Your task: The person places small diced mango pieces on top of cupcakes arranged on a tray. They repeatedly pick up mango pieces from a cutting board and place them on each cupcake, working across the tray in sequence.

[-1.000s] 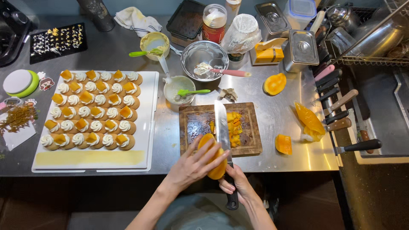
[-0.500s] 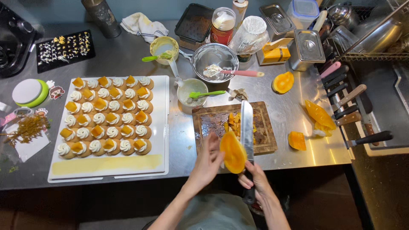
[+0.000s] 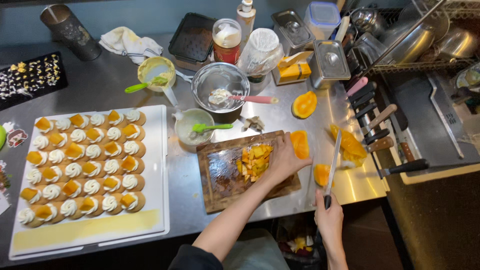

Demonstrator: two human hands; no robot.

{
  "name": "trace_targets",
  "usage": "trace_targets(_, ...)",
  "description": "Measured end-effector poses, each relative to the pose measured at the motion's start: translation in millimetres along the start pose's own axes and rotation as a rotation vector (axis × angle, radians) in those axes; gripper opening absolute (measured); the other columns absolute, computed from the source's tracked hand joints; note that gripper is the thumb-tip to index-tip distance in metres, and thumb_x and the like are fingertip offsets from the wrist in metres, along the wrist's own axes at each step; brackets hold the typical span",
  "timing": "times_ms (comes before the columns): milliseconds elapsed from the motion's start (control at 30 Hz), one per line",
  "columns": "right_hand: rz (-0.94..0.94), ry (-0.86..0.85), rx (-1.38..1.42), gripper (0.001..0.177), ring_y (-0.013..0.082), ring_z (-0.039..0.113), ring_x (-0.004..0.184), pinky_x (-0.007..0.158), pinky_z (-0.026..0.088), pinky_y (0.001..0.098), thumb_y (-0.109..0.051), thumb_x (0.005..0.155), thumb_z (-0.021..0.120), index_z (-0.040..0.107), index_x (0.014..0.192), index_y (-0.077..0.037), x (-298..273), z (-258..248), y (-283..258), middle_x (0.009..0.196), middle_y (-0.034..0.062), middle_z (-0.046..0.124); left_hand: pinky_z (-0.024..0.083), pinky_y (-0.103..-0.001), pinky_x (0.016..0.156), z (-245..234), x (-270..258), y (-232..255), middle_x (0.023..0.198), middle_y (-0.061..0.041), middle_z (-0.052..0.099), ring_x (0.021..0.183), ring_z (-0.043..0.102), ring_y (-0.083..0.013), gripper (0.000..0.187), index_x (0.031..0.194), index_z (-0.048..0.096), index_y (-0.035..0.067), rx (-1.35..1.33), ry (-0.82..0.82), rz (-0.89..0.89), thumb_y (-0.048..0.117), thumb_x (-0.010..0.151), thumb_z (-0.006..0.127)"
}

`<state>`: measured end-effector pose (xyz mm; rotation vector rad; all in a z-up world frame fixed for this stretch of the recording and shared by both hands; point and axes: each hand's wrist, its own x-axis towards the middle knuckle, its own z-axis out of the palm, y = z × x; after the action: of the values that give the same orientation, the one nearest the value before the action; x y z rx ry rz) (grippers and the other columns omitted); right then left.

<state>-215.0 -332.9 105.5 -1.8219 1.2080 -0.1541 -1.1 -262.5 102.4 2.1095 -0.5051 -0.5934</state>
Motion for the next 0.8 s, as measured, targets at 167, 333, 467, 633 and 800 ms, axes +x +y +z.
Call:
trace_targets(167, -0.19, 0.08, -0.218, 0.07, 0.0372, 0.071, 0.144, 0.116, 0.054, 0.0474, -0.04, 0.107, 0.07, 0.06, 0.17, -0.009, 67, 5, 56, 0.16, 0.0156, 0.073, 0.054, -0.049, 0.104, 96, 152, -43, 0.144, -0.016, 0.06, 0.125, 0.062, -0.035, 0.149, 0.183, 0.027, 0.001, 0.645, 0.148, -0.004, 0.084, 0.074, 0.087)
trace_targets(333, -0.07, -0.056, -0.359, 0.089, 0.0503, 0.074, 0.129, 0.098, 0.058, 0.0558, -0.031, 0.108, 0.06, 0.024, 0.189, -0.034, 52, 21, 20, 0.162, 0.0192, 0.069, 0.055, -0.045, 0.098, 85, 156, -54, 0.137, -0.015, 0.07, 0.121, 0.067, -0.0303, 0.14, 0.184, 0.025, 0.002, 0.792, 0.182, -0.049, 0.085, 0.089, 0.085)
trace_targets(467, -0.583, 0.027, -0.345, 0.082, 0.0479, 0.07, 0.13, 0.103, 0.056, 0.0531, -0.018, 0.108, 0.067, 0.034, 0.183, -0.012, 67, 52, 46, 0.152, 0.0259, 0.071, 0.059, -0.047, 0.106, 0, 57, -46, 0.147, -0.019, 0.067, 0.126, 0.068, -0.0335, 0.042, 0.145, 0.065, 0.003, 0.151, 0.212, -0.012, 0.031, 0.114, 0.07)
trace_targets(633, -0.678, -0.08, -0.425, 0.078, 0.0367, 0.069, 0.104, 0.081, 0.056, 0.0484, -0.022, 0.115, 0.064, 0.033, 0.185, -0.014, 78, 87, 47, 0.111, 0.0144, 0.063, 0.06, -0.034, 0.106, -97, -67, -98, 0.129, -0.003, 0.077, 0.109, 0.074, -0.0172, 0.025, 0.134, 0.072, 0.012, -0.361, 0.581, -0.306, 0.026, 0.118, 0.06)
trace_targets(800, -0.806, 0.13, -0.884, 0.061, 0.0293, 0.065, 0.104, 0.086, 0.056, 0.0421, -0.039, 0.113, 0.069, 0.06, 0.168, -0.014, 80, 105, 44, 0.118, 0.012, 0.073, 0.053, -0.045, 0.13, -157, -72, -226, 0.178, -0.025, 0.048, 0.16, 0.058, -0.0338, 0.085, 0.173, 0.038, 0.002, -1.09, 0.838, -0.433, 0.061, 0.112, 0.046)
